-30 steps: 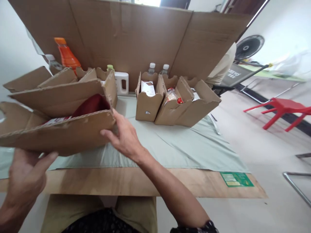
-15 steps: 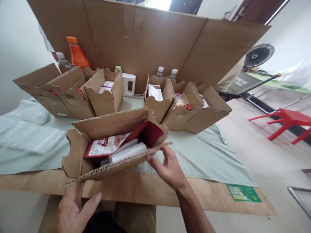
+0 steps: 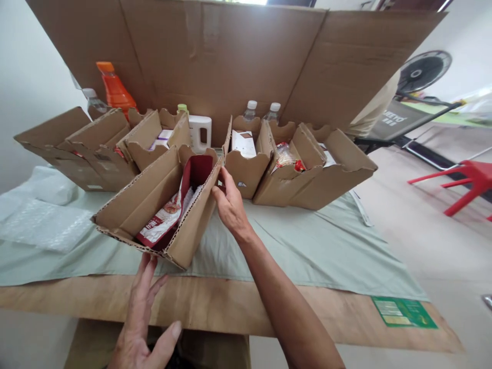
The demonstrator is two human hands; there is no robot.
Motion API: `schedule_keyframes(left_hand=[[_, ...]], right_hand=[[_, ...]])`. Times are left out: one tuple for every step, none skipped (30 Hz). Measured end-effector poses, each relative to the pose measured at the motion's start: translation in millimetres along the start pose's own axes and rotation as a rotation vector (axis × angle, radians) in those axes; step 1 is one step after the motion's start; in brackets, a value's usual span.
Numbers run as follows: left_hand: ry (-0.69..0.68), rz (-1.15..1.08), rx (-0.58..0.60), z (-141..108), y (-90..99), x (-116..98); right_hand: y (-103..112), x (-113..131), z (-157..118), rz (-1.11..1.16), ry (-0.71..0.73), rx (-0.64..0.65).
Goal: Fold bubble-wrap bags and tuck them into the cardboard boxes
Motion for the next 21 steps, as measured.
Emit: schedule_keyframes(left_hand=[[-0.005,0.007,0.013,2,-1.0,0],[-0.012,0.012,0.025,2,-2.3,-1],[-0.018,0.016,0.034,2,-3.8,-2],[-0.023,0.015,0.042,1,-5.5,-4],[-0.029,0.011,0.048,-1,-7.6,-5],[-0.035,0.004,0.054,-2,-10.1,-8],[-0.037,-0.004,0.056,-3,-12.6,-10],[-0.035,-0.010,0.055,-3,-15.1,-11],[-0.031,-0.013,0.051,-3,-17.6,-13],[-0.025,-0.014,0.048,-3,-20.1,-14],[-0.020,-0.015,0.048,-2,-22.6,-14],[-0.017,-0.016,0.052,-1,-25.2,-15],[-0.020,-0.019,0.062,0,-27.9,-15],[-0.027,-0.023,0.076,1,-30.5,-16],[-0.036,-0.026,0.091,2,-32.7,-16],[-0.047,-0.026,0.106,4,-34.3,-16],[-0.056,-0.022,0.117,6,-35.4,-16],[-0.065,-0.015,0.126,8,-35.9,-16],[-0.079,-0.004,0.137,11,-36.4,-16],[-0.093,0.009,0.146,14,-36.7,-17],[-0.111,0.019,0.151,18,-36.8,-17]], right_hand=[[0,-1,2,-0.039,-0.003,-0.016],[0,-2,3,-0.077,-0.002,-0.030],[0,-2,3,-0.108,0.004,-0.044],[0,-3,4,-0.128,0.013,-0.060],[0,-3,4,-0.138,0.024,-0.075],[0,-3,4,-0.136,0.035,-0.088],[-1,-3,4,-0.128,0.046,-0.099],[-1,-4,4,-0.122,0.057,-0.104],[-2,-4,5,-0.122,0.067,-0.103],[-3,-4,6,-0.130,0.075,-0.098],[-4,-5,7,-0.144,0.081,-0.092],[-4,-5,8,-0.161,0.082,-0.088],[-4,-6,9,-0.177,0.079,-0.085],[-3,-7,9,-0.186,0.076,-0.084],[-1,-8,9,-0.181,0.074,-0.084],[0,-10,8,-0.163,0.076,-0.086],[1,-14,6,-0.131,0.081,-0.093],[3,-18,4,-0.090,0.086,-0.102],[3,-25,1,-0.042,0.086,-0.118],[4,-34,-2,0.004,0.078,-0.141],[4,-44,-5,0.040,0.060,-0.171]])
Point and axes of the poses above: each hand's wrist, its own z-axis towards the middle knuckle, its own y-axis out of the back of the hand, x = y × z, the point moved 8 cm from there along z, towards the middle knuckle
